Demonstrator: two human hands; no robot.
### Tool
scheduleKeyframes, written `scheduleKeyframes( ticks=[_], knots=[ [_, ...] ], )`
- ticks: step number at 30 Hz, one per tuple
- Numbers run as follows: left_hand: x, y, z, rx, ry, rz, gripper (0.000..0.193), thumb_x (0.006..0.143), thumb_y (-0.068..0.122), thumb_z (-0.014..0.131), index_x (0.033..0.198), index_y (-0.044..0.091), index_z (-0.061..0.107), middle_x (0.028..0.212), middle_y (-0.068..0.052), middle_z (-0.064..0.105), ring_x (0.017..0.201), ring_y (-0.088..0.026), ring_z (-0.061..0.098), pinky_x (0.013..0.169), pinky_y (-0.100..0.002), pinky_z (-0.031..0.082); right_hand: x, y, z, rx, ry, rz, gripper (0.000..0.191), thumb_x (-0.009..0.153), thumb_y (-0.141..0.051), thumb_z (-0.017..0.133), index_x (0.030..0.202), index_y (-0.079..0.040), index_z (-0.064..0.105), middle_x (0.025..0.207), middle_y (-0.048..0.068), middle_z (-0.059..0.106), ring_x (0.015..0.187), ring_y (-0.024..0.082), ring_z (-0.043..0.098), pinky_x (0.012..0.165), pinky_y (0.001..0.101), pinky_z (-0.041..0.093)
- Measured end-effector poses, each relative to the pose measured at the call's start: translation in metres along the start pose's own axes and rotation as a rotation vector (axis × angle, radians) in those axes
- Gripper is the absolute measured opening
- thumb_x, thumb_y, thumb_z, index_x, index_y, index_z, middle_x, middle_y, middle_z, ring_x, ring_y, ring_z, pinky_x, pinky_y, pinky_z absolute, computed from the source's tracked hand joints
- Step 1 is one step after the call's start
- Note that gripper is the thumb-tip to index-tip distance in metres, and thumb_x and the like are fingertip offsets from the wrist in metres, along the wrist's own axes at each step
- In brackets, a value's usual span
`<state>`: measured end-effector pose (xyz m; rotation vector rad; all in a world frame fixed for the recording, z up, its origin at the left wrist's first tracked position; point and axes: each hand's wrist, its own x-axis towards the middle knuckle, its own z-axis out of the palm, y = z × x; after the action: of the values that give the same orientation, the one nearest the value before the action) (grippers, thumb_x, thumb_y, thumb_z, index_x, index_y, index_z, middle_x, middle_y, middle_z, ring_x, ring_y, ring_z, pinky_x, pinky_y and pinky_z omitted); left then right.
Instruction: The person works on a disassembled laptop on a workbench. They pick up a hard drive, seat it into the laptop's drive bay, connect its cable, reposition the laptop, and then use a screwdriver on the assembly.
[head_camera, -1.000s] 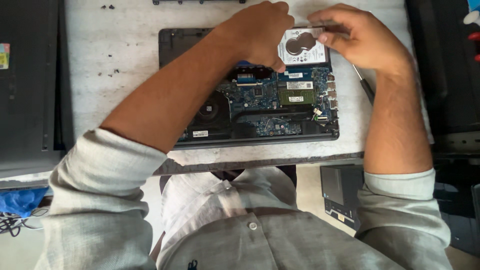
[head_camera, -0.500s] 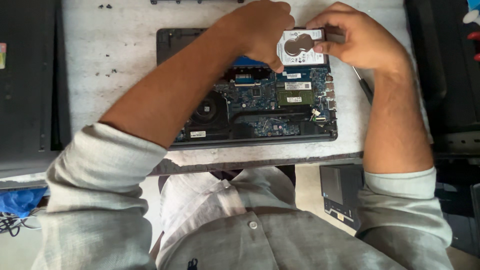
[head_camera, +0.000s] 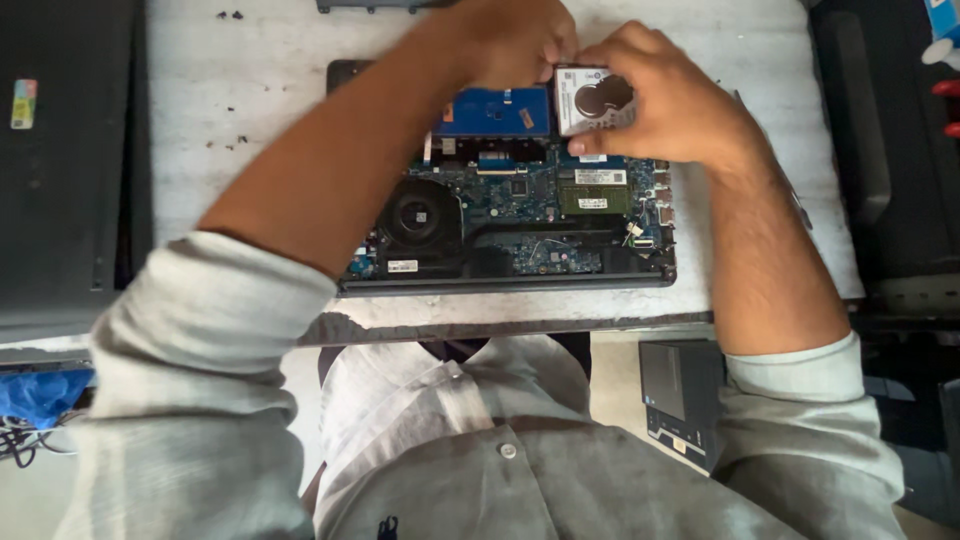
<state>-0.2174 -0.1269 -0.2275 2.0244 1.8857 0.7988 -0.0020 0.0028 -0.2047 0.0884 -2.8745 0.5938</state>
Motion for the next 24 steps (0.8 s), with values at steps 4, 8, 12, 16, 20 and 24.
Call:
scheduleKeyframes(
  ticks=[4,8,12,16,20,24],
  knots=[
    [0.004,-0.006,0.010,-0.018,0.040,-0.146,0.019,0.085,0.015,0.080,0.104,0.013,0.079,0.091,-0.009,0.077,0.081,-0.020,0.075,0.072,-0.036,0.057,0.002,-0.004,-0.001,0.007,-0.005,0.045,0.077,0.070,-0.032,0.098,0.132,0.001,0.066,0.124,0.013,0.058,0.125,0.030,0.056,0.104,0.0391,0.051],
    [0.007,-0.012,0.012,0.014,0.102,-0.003,0.017,0.083,0.013,0.081,0.100,0.011,0.080,0.089,-0.008,0.077,0.081,-0.021,0.075,0.071,-0.036,0.057,0.006,0.000,-0.004,-0.061,0.003,0.016,0.074,0.069,-0.031,0.100,0.131,-0.002,0.071,0.119,0.010,0.061,0.122,0.030,0.057,0.103,0.0408,0.052],
    [0.012,-0.016,0.016,0.098,0.073,0.000,0.016,0.081,0.010,0.080,0.096,0.010,0.079,0.085,-0.010,0.076,0.078,-0.024,0.074,0.066,-0.039,0.056,0.014,0.008,-0.004,0.087,-0.044,0.041,0.072,0.069,-0.027,0.100,0.130,-0.002,0.071,0.121,0.008,0.059,0.115,0.024,0.064,0.097,0.0353,0.059],
    [0.022,-0.014,0.026,0.247,0.047,0.045,0.024,0.074,0.004,0.078,0.097,0.011,0.079,0.084,-0.012,0.075,0.076,-0.027,0.073,0.065,-0.041,0.056,0.017,0.015,-0.002,0.236,-0.066,0.093,0.069,0.072,-0.022,0.097,0.132,-0.002,0.069,0.125,0.009,0.057,0.107,0.018,0.069,0.093,0.0293,0.063],
    [0.027,-0.012,0.023,0.171,0.000,-0.040,0.023,0.077,0.004,0.076,0.098,0.011,0.078,0.084,-0.011,0.075,0.076,-0.025,0.073,0.064,-0.040,0.056,0.014,0.021,-0.003,0.130,-0.035,0.036,0.069,0.069,-0.022,0.101,0.125,0.002,0.069,0.124,0.011,0.057,0.110,0.022,0.067,0.094,0.0309,0.061],
    [0.028,-0.016,0.010,0.064,-0.050,-0.087,0.019,0.086,0.014,0.077,0.105,0.013,0.077,0.092,-0.008,0.077,0.081,-0.022,0.074,0.071,-0.039,0.055,0.015,0.026,-0.007,0.037,0.017,-0.061,0.070,0.064,-0.024,0.104,0.119,0.002,0.071,0.115,0.011,0.061,0.108,0.026,0.066,0.091,0.0362,0.058]
  ],
)
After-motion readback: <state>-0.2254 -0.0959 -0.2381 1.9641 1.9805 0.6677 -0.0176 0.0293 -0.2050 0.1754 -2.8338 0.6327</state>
